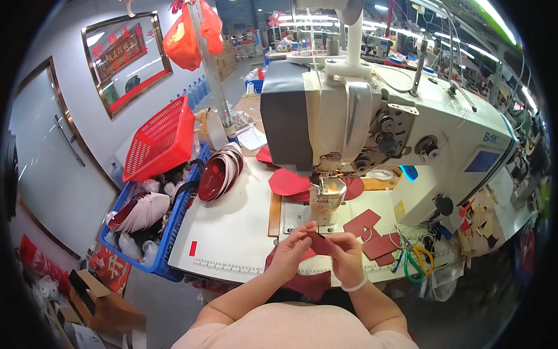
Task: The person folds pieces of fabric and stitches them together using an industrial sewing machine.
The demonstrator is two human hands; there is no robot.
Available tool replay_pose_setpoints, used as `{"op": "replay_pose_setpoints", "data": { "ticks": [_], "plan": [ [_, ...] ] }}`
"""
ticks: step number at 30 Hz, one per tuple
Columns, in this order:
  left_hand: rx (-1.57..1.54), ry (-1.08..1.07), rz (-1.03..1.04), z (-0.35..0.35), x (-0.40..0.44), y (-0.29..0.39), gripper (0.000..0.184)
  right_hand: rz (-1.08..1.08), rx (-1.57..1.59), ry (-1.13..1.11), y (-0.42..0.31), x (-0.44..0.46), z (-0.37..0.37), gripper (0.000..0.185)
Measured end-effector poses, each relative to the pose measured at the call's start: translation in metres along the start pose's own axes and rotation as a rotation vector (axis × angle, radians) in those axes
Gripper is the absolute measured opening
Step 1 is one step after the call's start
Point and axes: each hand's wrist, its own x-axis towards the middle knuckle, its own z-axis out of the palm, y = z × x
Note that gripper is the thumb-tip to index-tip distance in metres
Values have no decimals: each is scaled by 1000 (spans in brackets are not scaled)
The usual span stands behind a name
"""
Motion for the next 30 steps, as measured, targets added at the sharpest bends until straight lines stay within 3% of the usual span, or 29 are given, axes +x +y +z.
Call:
{"op": "replay_pose_setpoints", "data": {
  "ticks": [1, 4, 5, 7, 8, 11, 16, 19, 30],
  "plan": [
    [67, 9, 4, -4, -1, 4, 16, 247, 260, -11, 5, -2, 3, 22],
    [263, 34, 23, -19, -6, 20, 9, 186, -43, 22, 2, 7, 1, 21],
    [411, 30, 145, -19, -6, 19, 7, 184, -92, 41, -14, 12, 14, 22],
    [702, 15, 384, -18, -7, 16, 3, 117, -526, -130, -13, 13, 4, 20],
    [594, 16, 341, -17, -7, 16, 4, 84, -741, -214, -13, 12, 1, 20],
    [327, 15, 109, -21, -6, 15, 6, 143, -662, -178, -16, 13, 8, 20],
    [373, 107, 171, -24, -7, 21, 6, 381, -555, -115, -14, 15, 2, 21],
    [310, 113, 145, -25, -10, 22, 8, 288, -566, -148, -11, 13, 3, 20],
    [395, 181, 113, -28, -12, 20, 8, 313, -448, -168, -7, 11, 1, 17]
  ]
}}
